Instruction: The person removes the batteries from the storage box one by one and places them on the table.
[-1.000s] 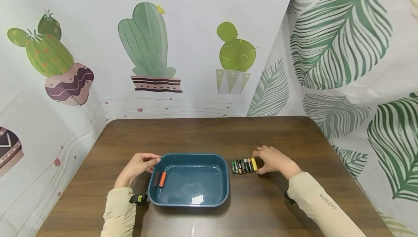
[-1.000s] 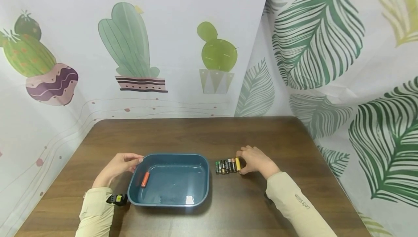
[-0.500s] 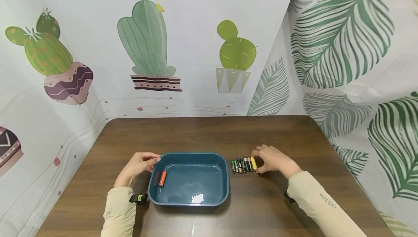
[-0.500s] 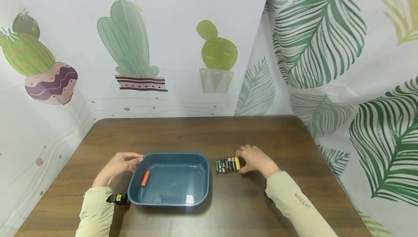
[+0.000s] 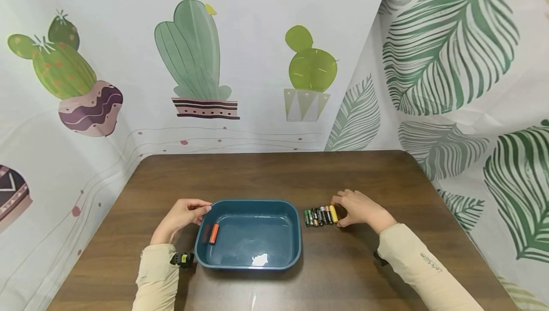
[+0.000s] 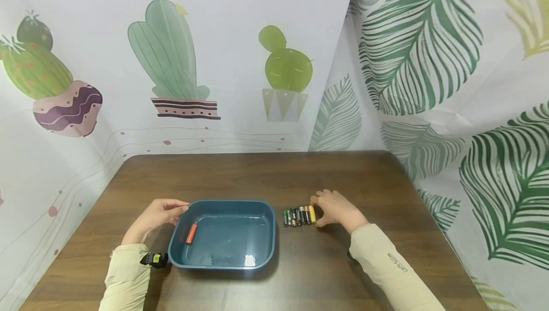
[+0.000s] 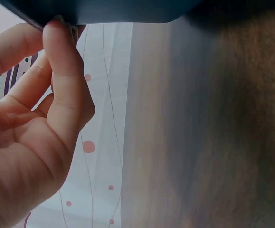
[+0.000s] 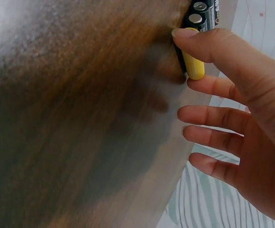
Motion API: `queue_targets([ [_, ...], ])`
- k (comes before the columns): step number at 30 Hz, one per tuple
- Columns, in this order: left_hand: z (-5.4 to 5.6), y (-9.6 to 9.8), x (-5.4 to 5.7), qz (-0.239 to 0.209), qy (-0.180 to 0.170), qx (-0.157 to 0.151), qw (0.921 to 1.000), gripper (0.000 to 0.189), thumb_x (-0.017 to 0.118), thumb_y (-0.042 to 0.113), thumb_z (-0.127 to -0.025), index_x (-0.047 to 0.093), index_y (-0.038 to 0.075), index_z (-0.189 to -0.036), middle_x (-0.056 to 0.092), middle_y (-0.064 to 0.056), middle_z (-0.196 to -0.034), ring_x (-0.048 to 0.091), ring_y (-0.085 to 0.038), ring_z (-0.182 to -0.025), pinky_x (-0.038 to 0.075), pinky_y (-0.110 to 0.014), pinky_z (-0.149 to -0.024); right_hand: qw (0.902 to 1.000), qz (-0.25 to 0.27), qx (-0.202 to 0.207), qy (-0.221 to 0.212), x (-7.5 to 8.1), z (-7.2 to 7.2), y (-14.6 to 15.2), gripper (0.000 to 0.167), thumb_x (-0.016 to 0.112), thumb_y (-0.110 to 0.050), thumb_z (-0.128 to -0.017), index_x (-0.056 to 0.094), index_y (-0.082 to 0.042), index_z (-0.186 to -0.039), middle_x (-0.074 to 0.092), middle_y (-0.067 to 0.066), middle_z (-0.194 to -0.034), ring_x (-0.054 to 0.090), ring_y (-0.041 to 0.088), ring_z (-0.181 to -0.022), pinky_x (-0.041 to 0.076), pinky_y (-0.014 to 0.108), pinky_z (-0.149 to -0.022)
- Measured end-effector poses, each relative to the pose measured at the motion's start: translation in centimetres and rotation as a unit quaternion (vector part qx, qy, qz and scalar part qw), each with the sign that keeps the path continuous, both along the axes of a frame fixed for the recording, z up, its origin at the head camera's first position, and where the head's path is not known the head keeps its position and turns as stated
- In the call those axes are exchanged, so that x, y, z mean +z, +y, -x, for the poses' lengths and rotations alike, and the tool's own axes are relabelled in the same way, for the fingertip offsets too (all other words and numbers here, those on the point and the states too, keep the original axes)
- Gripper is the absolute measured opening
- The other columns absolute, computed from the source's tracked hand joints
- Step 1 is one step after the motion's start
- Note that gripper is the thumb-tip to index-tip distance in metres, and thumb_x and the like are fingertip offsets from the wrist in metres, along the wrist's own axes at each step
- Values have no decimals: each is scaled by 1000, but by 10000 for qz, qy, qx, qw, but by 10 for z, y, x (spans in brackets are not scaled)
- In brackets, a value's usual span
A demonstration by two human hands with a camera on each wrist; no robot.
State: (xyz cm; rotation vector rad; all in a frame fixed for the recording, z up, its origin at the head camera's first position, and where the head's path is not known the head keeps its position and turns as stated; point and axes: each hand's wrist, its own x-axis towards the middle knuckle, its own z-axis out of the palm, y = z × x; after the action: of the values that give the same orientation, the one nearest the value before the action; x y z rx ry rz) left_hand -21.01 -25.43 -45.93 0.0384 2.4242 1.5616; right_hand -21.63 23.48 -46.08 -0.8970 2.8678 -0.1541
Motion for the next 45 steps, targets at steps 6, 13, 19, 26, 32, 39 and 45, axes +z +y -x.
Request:
queue_targets([
  [6,0,1,2,11,14,24,10000,27,66,14,-91,68,-5,-110,68,-9,-89,63,-20,-70,56,-38,-69,10000,-81,-28,-16,6,-1,-1,52,85,-32,-69,65,-8,-110,61,15,-115,55,36,-106,46,55,-88],
  [13,0,0,1,44,-4,45,10000,27,66,15,-91,69,-4,-110,68,-8,-89,63,-20,-71,56,-36,-69,9998,83,-24,171,24,1,-8,46,82,-28,-73,65,-7,-110,62,14,-111,55,36,-104,44,59,-89],
  [19,0,0,-2,-8,26,48,10000,26,66,14,-91,69,-5,-109,68,-8,-88,63,-20,-68,56,-33,-66,9979,262,209,548,43,4,-24,39,77,-30,-79,67,-8,-109,61,6,-102,55,29,-97,46,50,-81],
  [26,-3,0,0,-28,8,29,10000,29,66,15,-91,68,-6,-111,67,-8,-87,62,-20,-69,55,-33,-66,9915,529,601,1024,62,10,-59,30,71,-34,-86,69,-13,-107,61,2,-99,55,24,-96,46,44,-80],
  [32,-4,0,0,15,7,53,10000,27,66,15,-91,69,-4,-110,66,-8,-85,61,-20,-69,56,-34,-66,9837,737,939,1345,76,12,-93,29,68,-33,-89,68,-13,-109,61,2,-101,56,23,-98,47,45,-85],
  [39,-4,1,1,8,88,-82,9999,28,65,14,-92,67,-7,-111,66,-9,-85,61,-21,-68,55,-36,-66,9772,794,1299,1482,85,15,-129,30,66,-34,-90,69,-13,-111,60,2,-100,55,22,-96,47,40,-84],
  [45,-3,1,3,-137,52,-75,9999,30,65,14,-93,66,-9,-112,66,-8,-85,61,-20,-67,55,-32,-64,9763,749,1532,1334,86,15,-162,33,62,-36,-93,67,-13,-115,61,1,-105,55,21,-100,46,39,-87],
])
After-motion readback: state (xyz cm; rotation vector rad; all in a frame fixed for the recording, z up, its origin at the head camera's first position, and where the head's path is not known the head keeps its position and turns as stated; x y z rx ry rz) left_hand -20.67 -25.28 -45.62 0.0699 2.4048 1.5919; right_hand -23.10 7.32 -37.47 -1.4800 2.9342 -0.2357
